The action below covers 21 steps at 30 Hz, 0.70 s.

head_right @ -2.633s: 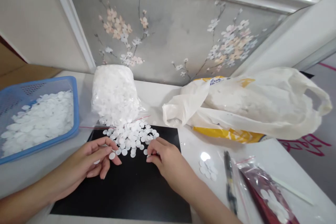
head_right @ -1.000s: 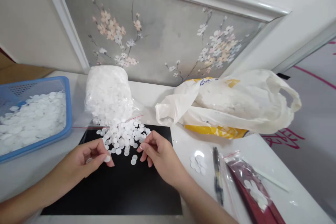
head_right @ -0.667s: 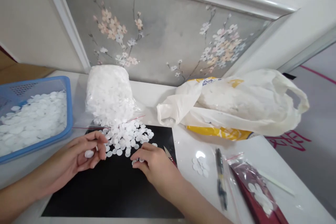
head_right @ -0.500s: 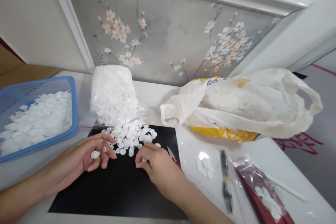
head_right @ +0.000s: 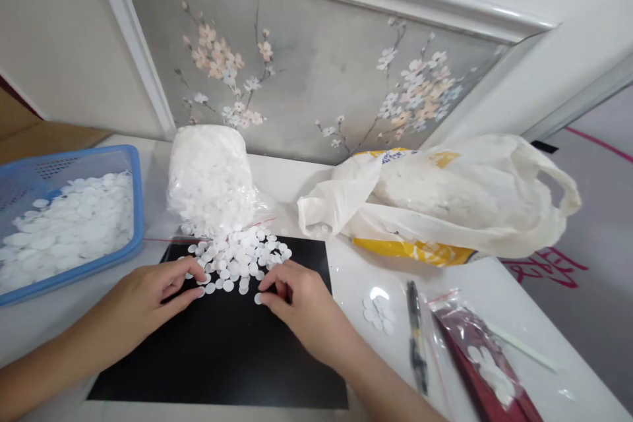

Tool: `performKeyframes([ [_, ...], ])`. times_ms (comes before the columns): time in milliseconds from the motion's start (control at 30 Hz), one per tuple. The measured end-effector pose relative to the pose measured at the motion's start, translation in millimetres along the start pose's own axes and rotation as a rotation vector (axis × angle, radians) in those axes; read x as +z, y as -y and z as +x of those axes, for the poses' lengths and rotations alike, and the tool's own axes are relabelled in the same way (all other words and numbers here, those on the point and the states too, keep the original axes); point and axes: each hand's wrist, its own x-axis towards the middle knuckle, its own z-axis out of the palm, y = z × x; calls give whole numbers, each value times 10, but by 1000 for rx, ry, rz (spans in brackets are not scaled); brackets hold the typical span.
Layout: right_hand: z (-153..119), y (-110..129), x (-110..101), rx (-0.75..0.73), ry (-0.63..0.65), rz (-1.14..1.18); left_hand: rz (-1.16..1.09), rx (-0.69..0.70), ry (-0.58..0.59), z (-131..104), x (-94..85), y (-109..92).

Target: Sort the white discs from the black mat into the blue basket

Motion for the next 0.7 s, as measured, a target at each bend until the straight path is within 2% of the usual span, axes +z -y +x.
performKeyframes([
  [100, -6, -24, 72, -148, 34, -221, 44, 60, -6, -13, 39, 30],
  [200, -4, -36, 124, -223, 23, -271, 48, 131, -47, -14, 80, 82],
  [267, -1, -22, 124, -142, -5, -170, 62, 146, -61, -16, 83, 96],
  [333, 1, 19, 98, -2, -4, 59, 82, 126, -54, -18, 62, 82],
  [400, 4, 80, 68, 112, 48, 334, 100, 104, -30, -18, 32, 53],
  [500, 33, 157, 55, 175, 140, 612, 102, 111, 9, -11, 6, 21],
  [600, 113, 172, 79, 167, 145, 653, 92, 149, 12, -1, 17, 27],
  [700, 214, 156, 97, 95, 89, 446, 123, 215, -4, -2, 41, 46],
])
